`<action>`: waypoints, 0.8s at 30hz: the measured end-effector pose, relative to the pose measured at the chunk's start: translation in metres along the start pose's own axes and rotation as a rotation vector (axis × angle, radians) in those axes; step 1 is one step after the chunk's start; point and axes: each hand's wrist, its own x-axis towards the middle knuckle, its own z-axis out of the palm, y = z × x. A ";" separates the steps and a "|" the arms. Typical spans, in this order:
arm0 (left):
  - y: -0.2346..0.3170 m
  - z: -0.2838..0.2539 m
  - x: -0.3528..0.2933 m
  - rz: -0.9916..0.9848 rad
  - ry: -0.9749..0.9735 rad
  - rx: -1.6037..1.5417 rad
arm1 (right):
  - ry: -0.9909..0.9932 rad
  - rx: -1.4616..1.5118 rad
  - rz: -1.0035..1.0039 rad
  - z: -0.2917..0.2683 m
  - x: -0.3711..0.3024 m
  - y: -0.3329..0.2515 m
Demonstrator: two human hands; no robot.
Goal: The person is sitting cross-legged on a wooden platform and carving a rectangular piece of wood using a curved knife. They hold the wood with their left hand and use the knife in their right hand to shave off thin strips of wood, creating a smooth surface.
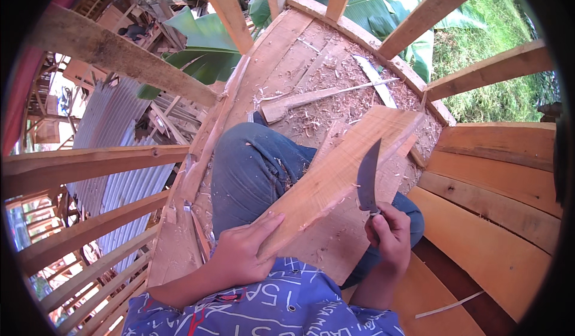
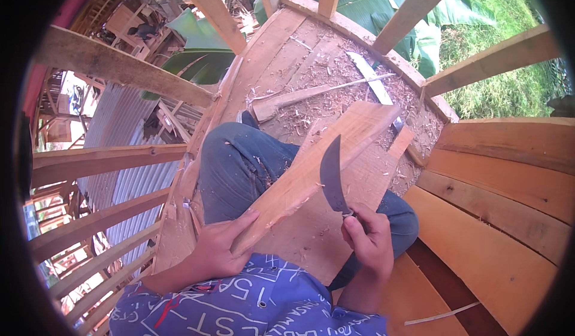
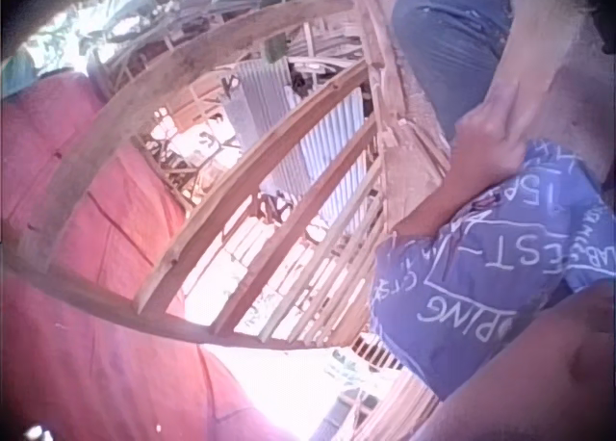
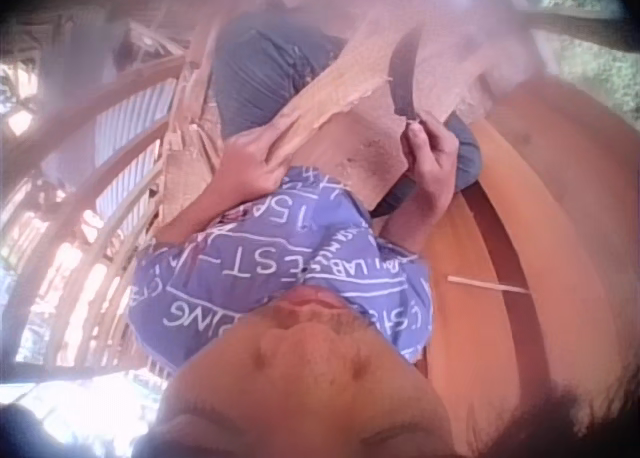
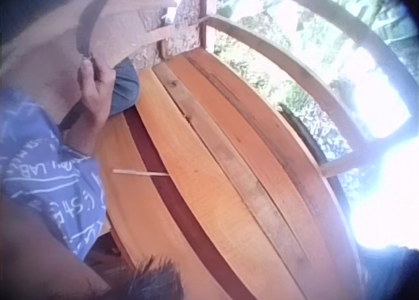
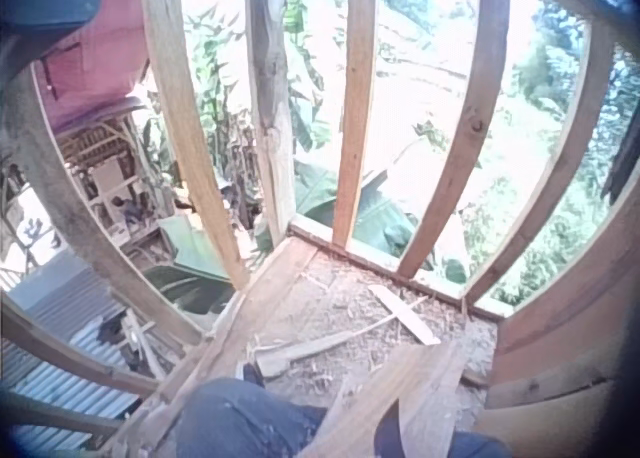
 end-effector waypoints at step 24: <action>-0.017 -0.003 -0.009 -0.071 -0.109 -0.102 | 0.102 -0.011 -0.047 0.006 -0.012 0.005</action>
